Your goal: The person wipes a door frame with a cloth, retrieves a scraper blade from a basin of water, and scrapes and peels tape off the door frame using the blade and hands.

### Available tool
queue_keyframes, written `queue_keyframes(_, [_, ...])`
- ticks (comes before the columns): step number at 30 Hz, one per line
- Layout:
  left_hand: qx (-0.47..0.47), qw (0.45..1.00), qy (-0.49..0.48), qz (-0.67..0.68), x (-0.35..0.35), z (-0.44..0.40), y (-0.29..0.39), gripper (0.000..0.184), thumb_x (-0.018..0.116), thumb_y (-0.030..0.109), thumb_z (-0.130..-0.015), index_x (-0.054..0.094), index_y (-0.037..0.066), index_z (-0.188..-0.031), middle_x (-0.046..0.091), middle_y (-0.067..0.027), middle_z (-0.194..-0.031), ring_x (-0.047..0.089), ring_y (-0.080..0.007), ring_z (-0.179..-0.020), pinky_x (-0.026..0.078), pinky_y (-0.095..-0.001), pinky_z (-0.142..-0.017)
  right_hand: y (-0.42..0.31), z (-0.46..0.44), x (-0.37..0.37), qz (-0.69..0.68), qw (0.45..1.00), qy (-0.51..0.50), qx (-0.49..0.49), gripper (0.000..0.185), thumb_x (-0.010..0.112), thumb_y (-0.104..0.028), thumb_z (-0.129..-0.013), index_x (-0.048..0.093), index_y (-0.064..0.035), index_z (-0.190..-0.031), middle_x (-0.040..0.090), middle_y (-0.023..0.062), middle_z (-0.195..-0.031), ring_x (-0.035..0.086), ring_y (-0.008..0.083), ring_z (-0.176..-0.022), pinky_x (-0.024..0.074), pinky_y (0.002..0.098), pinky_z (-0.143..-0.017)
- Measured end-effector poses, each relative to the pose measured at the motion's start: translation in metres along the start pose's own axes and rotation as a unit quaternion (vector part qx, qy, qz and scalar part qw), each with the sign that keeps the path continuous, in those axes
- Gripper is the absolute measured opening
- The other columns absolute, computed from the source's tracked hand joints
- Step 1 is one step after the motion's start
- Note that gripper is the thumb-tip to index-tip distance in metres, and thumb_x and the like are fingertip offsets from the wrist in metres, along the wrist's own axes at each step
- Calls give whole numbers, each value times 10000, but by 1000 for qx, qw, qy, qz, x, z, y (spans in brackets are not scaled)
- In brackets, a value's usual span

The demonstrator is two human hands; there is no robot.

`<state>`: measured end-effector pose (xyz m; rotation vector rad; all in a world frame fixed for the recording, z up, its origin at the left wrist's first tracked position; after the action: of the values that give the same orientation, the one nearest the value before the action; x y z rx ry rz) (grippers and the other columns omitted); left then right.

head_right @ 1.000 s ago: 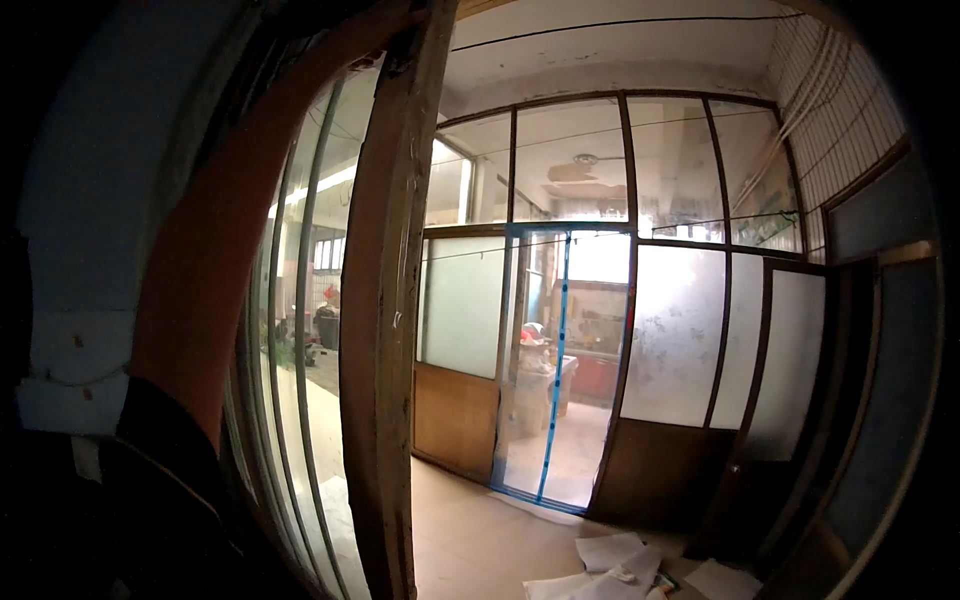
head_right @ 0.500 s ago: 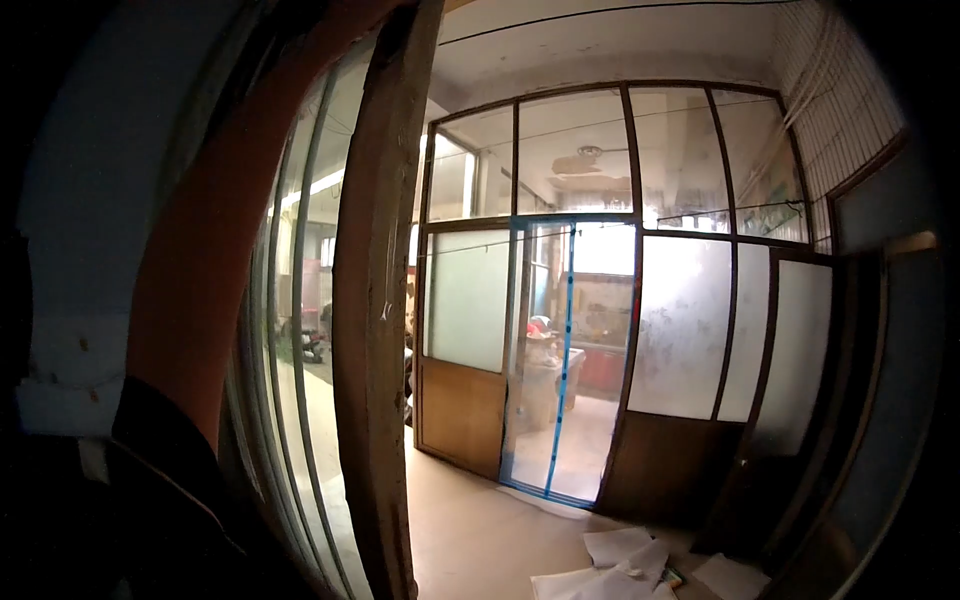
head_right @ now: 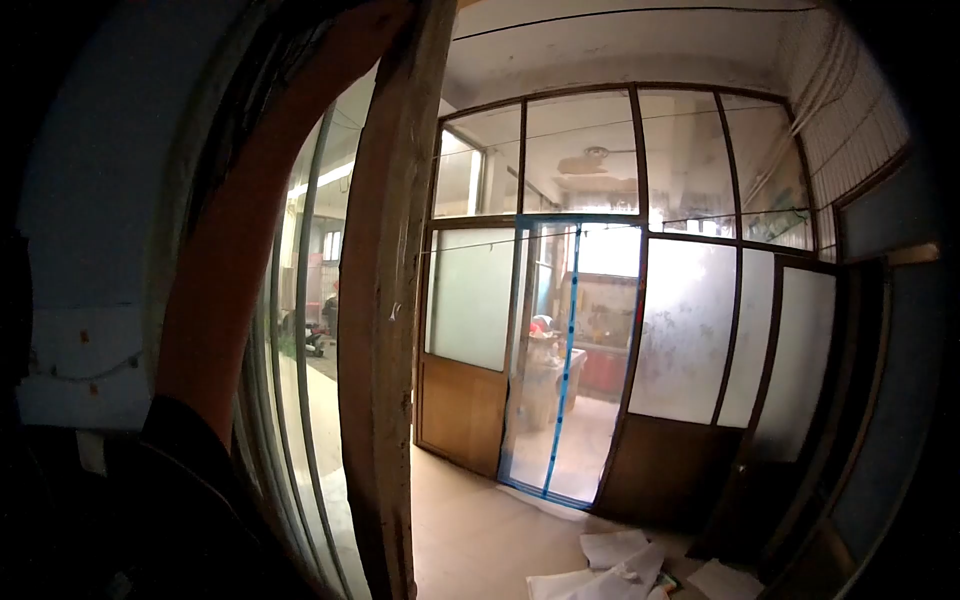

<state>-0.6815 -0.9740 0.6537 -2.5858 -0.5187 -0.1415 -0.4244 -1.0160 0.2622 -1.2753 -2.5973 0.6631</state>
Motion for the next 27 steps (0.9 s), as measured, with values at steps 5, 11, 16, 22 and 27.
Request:
queue_keyframes(5, [-82,996,31,29,-9,31,11,350,554,315,-979,578,-16,-869,596,-194,-829,593,-327,-790,449,-456,-711,9,3,2,-6,1000,4,8,229,519,-257,-904,541,-95,-743,552,84,-681,528,231,-595,459,389,-575])
queue_keyframes(11, [-12,999,14,37,-45,182,107,917,849,370,-718,358,52,-1423,431,-188,-1348,416,-340,-1276,383,-453,-1056,27,20,-3,-13,1000,8,25,236,522,-255,-906,531,-96,-731,544,75,-663,522,221,-574,458,383,-560])
queue_keyframes(16, [-93,976,-191,46,-42,234,179,1066,838,259,-691,207,200,-1549,16,-262,-1586,49,-444,-1480,191,-590,-1160,72,80,-6,-5,997,-7,80,243,525,-253,-908,522,-97,-721,537,69,-648,517,213,-556,457,378,-547])
queue_keyframes(22, [-102,974,-185,81,-44,232,186,889,716,3,-677,357,265,-1447,26,-236,-1559,-2,-465,-1473,274,-600,-1130,192,233,-17,42,965,-36,255,253,528,-252,-910,512,-99,-708,530,61,-630,511,203,-535,455,372,-532])
queue_keyframes(27, [-120,971,-205,41,-44,233,186,821,726,5,-672,405,261,-1384,35,-236,-1563,26,-464,-1474,284,-580,-1138,299,454,-68,87,871,-59,479,262,530,-250,-911,503,-100,-698,523,54,-615,506,195,-518,454,367,-520])
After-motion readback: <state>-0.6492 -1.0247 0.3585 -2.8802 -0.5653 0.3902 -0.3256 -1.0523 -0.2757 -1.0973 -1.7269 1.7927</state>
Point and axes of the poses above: each hand's wrist, its own z-axis away from the middle knuckle, its own x-axis out of the palm, y = z × x, the point moved 5 cm from there along -z, towards the middle knuckle
